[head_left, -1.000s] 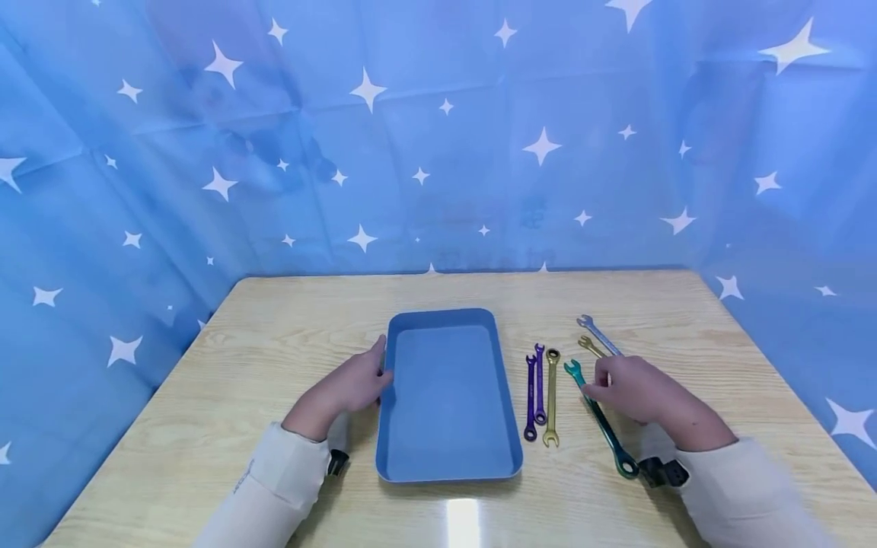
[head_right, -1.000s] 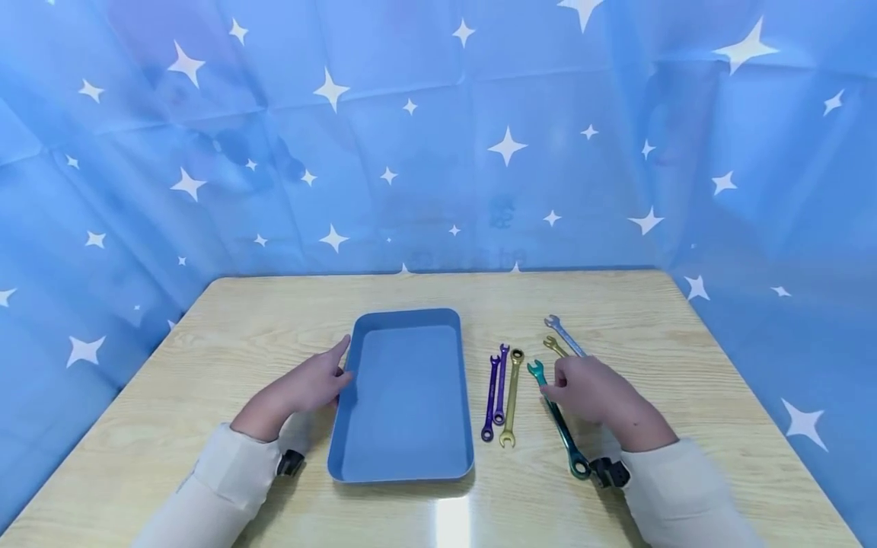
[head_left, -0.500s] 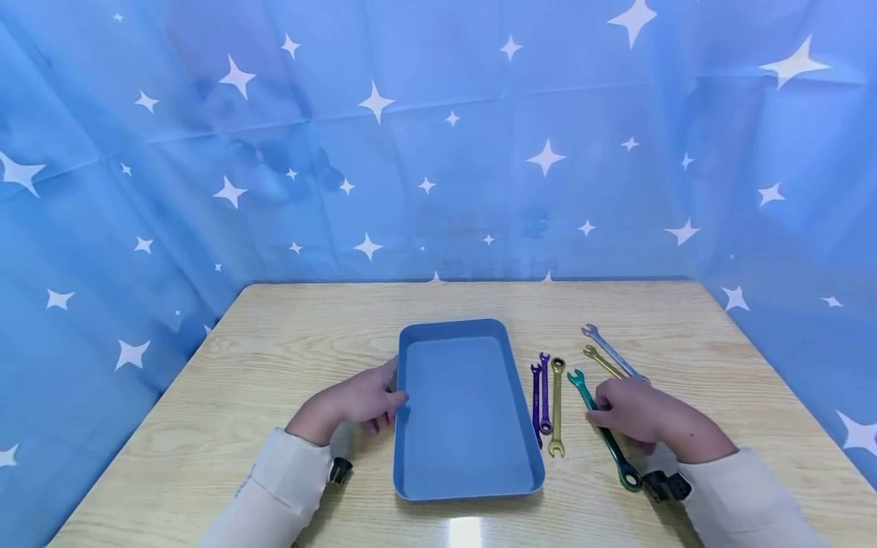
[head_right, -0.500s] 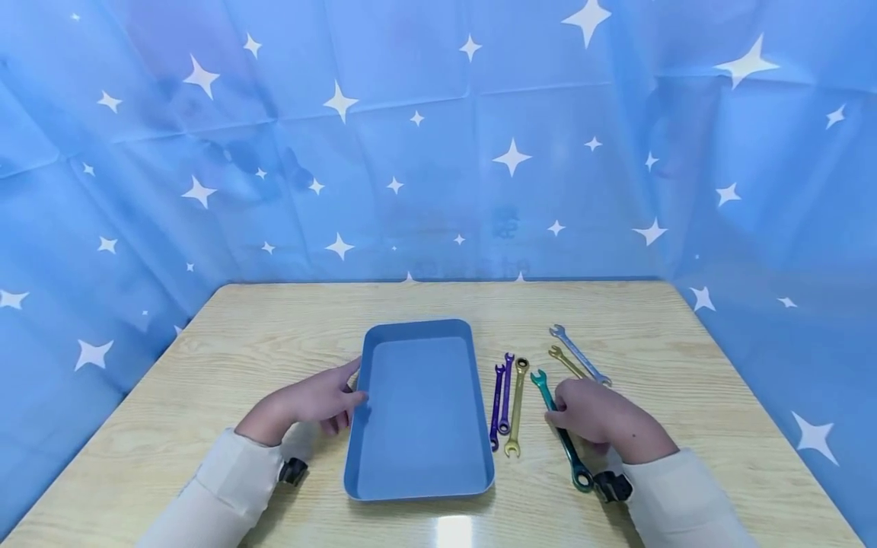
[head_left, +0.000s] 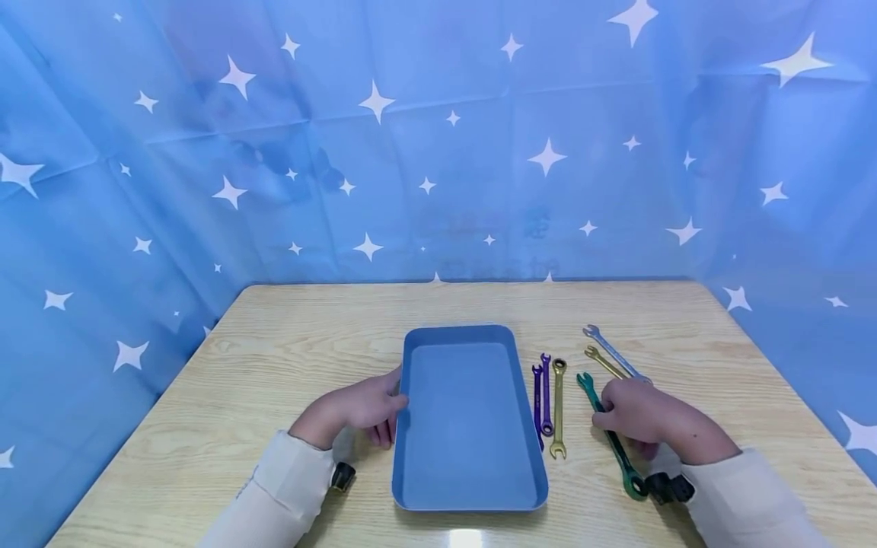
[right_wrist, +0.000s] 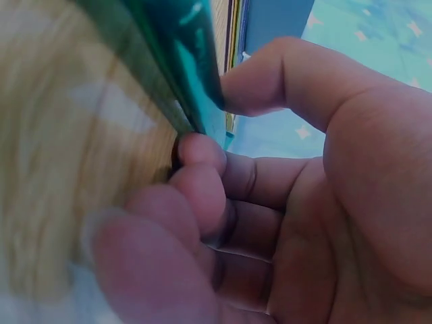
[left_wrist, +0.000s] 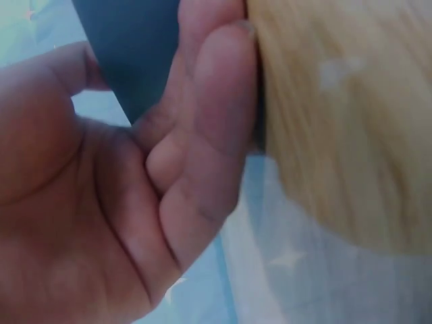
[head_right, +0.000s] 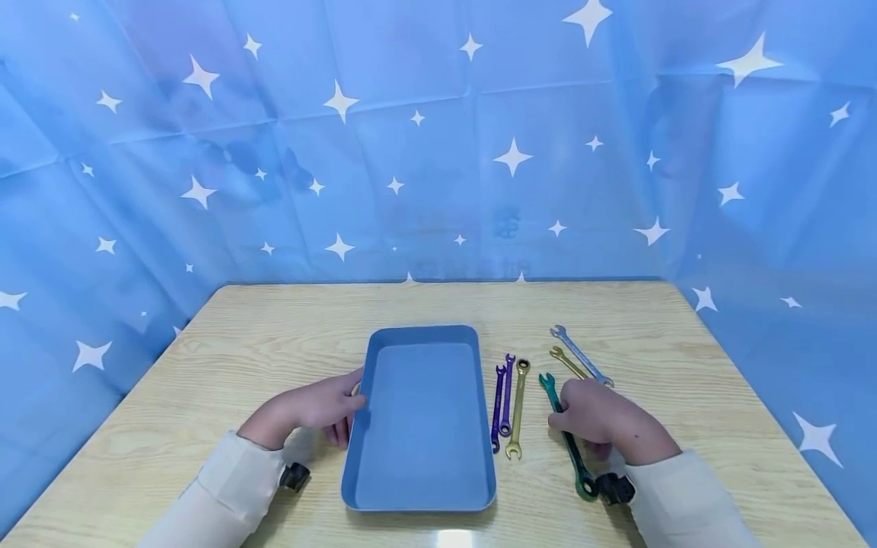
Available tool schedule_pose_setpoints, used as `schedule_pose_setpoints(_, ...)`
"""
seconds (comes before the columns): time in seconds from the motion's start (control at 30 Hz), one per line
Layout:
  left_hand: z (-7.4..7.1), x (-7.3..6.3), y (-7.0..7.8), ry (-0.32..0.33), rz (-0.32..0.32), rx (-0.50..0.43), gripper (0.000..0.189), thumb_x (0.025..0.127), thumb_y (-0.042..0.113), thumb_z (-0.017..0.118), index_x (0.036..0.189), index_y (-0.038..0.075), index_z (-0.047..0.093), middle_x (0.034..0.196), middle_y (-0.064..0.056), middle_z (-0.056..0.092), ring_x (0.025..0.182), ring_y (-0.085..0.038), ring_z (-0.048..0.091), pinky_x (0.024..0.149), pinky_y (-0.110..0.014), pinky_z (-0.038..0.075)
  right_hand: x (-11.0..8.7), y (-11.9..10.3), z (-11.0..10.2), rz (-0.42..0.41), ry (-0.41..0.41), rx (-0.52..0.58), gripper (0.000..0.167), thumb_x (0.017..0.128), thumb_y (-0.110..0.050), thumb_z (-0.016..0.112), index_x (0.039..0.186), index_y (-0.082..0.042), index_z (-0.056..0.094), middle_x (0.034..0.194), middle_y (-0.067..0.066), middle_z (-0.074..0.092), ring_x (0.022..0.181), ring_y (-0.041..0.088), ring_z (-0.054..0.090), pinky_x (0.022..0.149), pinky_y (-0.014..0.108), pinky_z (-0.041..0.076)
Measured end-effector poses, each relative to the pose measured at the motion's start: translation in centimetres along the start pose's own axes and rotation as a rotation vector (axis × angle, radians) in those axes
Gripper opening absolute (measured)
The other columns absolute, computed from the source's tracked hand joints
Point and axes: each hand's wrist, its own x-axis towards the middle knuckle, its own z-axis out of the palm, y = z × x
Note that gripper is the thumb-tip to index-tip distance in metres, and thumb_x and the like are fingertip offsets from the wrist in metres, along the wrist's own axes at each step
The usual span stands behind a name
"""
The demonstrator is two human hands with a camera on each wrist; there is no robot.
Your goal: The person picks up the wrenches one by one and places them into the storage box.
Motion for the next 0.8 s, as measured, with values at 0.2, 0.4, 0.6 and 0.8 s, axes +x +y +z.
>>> schedule_pose_setpoints(0.2,0.12,-0.03,0.01,-0.012,-0.007,0.022,0.068,0.103,0.021,0.036,0.162,0.021,0.001,0.063,-0.013,0.068,0.053,-0.027,0.067,0.052,-0.04,0.058,-0.16,0.1,-0.02,0.005,0.0,0.02,0.033,0.094,-0.019,0.063,0.064,-0.009,0.052,0.047,0.005,0.054,0.034,0.014,0.056,0.038,0.032,0.052)
schedule_pose_setpoints(0.4,0.1,-0.02,0.08,-0.003,-0.006,0.03,0.068,0.102,0.02,0.036,0.162,0.018,0.005,0.069,-0.011,0.069,0.054,-0.026,0.067,0.052,-0.04,0.057,-0.23,0.17,-0.22,0.011,-0.021,0.049,0.031,0.095,-0.019,0.059,0.067,-0.007,0.055,0.047,0.003,0.051,0.036,0.014,0.056,0.039,0.032,0.052)
schedule_pose_setpoints(0.6,0.0,0.06,0.07,0.004,-0.01,0.04,0.067,0.102,0.02,0.036,0.162,0.017,0.005,0.071,-0.011,0.069,0.054,-0.026,0.067,0.052,-0.04,0.058,0.01,0.25,-0.51,0.017,-0.045,0.068,0.03,0.096,-0.016,0.059,0.069,-0.008,0.052,0.049,0.001,0.048,0.039,0.015,0.057,0.041,0.032,0.053)
schedule_pose_setpoints(0.8,-0.13,0.21,-0.12,0.007,-0.012,0.033,0.065,0.103,0.021,0.036,0.162,0.018,0.01,0.068,-0.012,0.069,0.054,-0.026,0.068,0.052,-0.04,0.058,0.08,0.19,-0.62,0.004,-0.056,0.081,0.029,0.096,-0.014,0.059,0.069,-0.009,0.049,0.051,0.001,0.047,0.04,0.016,0.056,0.042,0.031,0.053)
